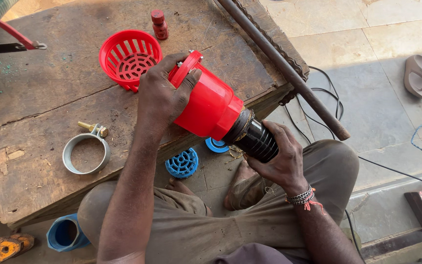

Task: The person wraps a patterned cloth around a black cylindrical component, applies a dark liquid sealant to the edges, and fits a red plastic housing over it. They then use scissors to trim the excess cloth from the cylinder.

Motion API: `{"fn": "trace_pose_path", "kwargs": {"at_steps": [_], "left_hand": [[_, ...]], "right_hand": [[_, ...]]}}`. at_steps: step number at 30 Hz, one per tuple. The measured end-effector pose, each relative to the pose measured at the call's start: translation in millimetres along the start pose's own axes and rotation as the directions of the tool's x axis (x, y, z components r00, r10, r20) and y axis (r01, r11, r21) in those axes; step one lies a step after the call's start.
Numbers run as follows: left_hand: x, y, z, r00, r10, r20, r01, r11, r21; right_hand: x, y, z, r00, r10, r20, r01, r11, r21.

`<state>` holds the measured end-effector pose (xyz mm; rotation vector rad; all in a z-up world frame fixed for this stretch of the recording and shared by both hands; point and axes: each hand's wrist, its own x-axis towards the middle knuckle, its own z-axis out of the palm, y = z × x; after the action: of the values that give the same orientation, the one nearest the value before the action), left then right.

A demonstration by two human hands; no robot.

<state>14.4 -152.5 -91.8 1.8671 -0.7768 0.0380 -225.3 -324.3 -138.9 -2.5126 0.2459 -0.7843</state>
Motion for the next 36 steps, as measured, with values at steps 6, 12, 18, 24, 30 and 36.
{"fn": "trace_pose_path", "kwargs": {"at_steps": [6, 12, 18, 24, 30, 36], "left_hand": [[1, 3, -2, 1.000, 0.000, 0.005, 0.000, 1.000, 0.010], [0, 1, -1, 1.000, 0.022, 0.001, -0.022, 1.000, 0.013], [3, -2, -1, 0.999, 0.047, 0.023, -0.046, 0.999, -0.023], [4, -4, -1, 0.998, 0.035, 0.058, -0.033, 0.999, -0.033], [11, -5, 0, 0.996, 0.011, 0.092, -0.008, 0.999, -0.039], [12, -5, 1, 0.991, 0.101, 0.083, -0.097, 0.994, -0.054]], "right_hand": [[2, -3, 0, 1.000, -0.019, -0.020, 0.019, 1.000, -0.005], [5, -2, 0, 0.999, -0.045, 0.004, 0.046, 0.997, -0.054], [4, -2, 1, 0.998, -0.059, 0.025, 0.062, 0.988, -0.140], [4, 2, 2, 0.994, -0.105, 0.029, 0.108, 0.978, -0.177], [9, 4, 4, 0.996, -0.089, -0.007, 0.088, 0.992, -0.086], [14, 4, 0, 0.999, -0.014, 0.039, 0.014, 1.000, 0.006]]}}
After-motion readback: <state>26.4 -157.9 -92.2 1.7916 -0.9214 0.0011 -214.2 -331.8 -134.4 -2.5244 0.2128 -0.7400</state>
